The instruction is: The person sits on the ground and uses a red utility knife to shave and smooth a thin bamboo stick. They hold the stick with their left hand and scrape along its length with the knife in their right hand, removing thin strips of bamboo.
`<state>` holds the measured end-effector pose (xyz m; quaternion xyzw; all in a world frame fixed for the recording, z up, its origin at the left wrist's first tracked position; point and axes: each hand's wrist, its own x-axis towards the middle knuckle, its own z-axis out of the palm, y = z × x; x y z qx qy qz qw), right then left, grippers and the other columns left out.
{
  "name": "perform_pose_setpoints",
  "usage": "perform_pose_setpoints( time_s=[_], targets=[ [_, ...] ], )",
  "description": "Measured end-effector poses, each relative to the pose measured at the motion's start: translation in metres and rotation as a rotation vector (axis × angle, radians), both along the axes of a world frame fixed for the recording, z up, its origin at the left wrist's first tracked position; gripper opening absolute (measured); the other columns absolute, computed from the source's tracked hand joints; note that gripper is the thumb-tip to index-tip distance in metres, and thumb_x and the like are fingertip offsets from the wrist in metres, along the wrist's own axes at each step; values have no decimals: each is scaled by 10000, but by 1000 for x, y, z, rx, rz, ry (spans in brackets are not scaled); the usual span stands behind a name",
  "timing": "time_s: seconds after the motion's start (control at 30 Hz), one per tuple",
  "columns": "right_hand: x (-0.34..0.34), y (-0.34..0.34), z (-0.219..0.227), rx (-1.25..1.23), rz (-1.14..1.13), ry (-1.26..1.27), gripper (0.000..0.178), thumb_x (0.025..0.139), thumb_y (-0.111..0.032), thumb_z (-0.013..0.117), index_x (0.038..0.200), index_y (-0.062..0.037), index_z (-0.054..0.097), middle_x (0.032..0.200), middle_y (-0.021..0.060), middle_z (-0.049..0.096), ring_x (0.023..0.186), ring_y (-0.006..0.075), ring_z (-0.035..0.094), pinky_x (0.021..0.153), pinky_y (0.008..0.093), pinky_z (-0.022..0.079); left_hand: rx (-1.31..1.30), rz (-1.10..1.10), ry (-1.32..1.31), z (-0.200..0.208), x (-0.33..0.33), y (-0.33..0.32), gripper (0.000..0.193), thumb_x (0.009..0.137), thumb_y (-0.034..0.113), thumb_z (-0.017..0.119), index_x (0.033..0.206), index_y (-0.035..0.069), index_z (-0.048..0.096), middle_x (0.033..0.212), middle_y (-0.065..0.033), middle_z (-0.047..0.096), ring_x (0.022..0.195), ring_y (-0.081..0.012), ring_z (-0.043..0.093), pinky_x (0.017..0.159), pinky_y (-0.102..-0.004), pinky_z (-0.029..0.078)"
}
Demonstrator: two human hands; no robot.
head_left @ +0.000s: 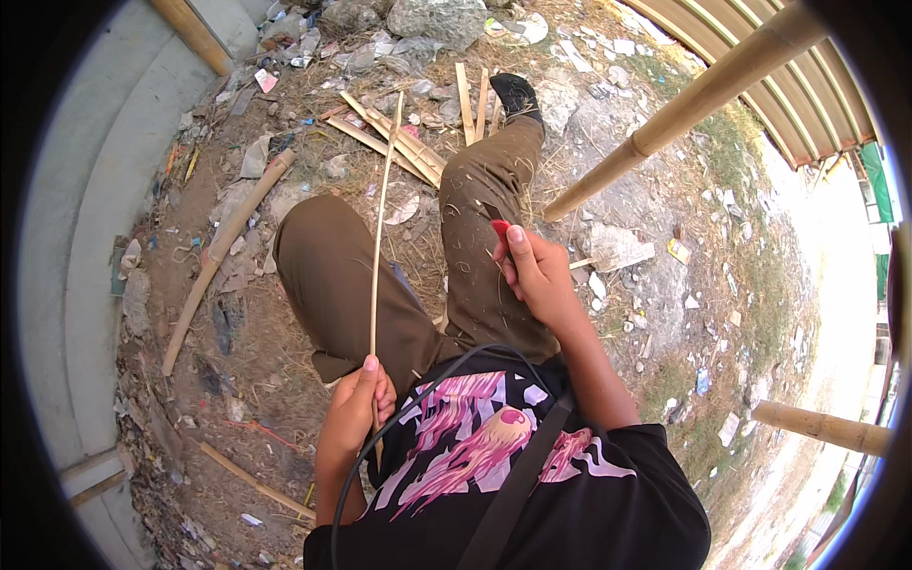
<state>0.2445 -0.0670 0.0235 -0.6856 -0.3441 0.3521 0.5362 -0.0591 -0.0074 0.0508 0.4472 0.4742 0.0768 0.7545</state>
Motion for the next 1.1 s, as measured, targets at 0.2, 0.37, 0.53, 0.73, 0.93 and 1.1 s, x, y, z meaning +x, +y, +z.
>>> perform_pose_setpoints(
  time_s=[0.2, 0.37, 0.53, 0.73, 0.93, 1.1],
  targets=[
    [7, -3, -3, 36, -87, -17, 414, 1075, -389, 581, 912, -21, 676, 644, 44, 587, 607, 123, 572, 574, 304, 425, 334, -93, 0, -18, 43, -14, 312, 1143, 326, 436, 1057, 47, 546, 699, 51, 425, 601, -14, 364, 544, -200, 319],
    [6, -9, 10, -41, -31, -562, 325, 943, -374, 746, 988, -55, 701, 772, 163, 687, 666, 345, 667, 621, 414, 506, 25, -177, -180, -19, 50, 9, 338, 1143, 331, 425, 1072, 34, 572, 695, 16, 511, 543, -22, 411, 510, -195, 353],
    [6, -8, 5, -137, -38, -632, 311, 941, -386, 741, 1006, -89, 676, 782, 155, 711, 728, 366, 716, 628, 454, 536, -84, -243, -136, -23, 57, 17, 366, 1128, 345, 454, 1020, 25, 593, 623, 1, 544, 440, -52, 443, 426, -214, 372],
    [35, 17, -17, -94, 7, -858, 312, 935, -410, 746, 985, -114, 657, 730, 148, 695, 688, 368, 698, 595, 458, 521, -118, -296, -120, -31, 59, 19, 356, 1128, 335, 454, 1002, 30, 586, 625, 5, 525, 443, -46, 426, 433, -204, 364],
    [38, 28, -13, -101, 41, -874, 303, 941, -412, 726, 930, -119, 648, 721, 134, 698, 696, 369, 705, 601, 477, 530, -497, -145, -297, -31, 54, 28, 314, 1138, 297, 432, 1006, 47, 569, 609, 37, 437, 441, -55, 363, 429, -217, 346],
    [42, 28, -22, -54, 17, -865, 306, 936, -419, 732, 936, -119, 672, 714, 141, 696, 689, 370, 705, 603, 476, 531, -615, -72, -410, -36, 58, 32, 246, 1133, 270, 435, 1048, 63, 539, 622, 34, 427, 492, -66, 397, 455, -224, 348]
  ],
)
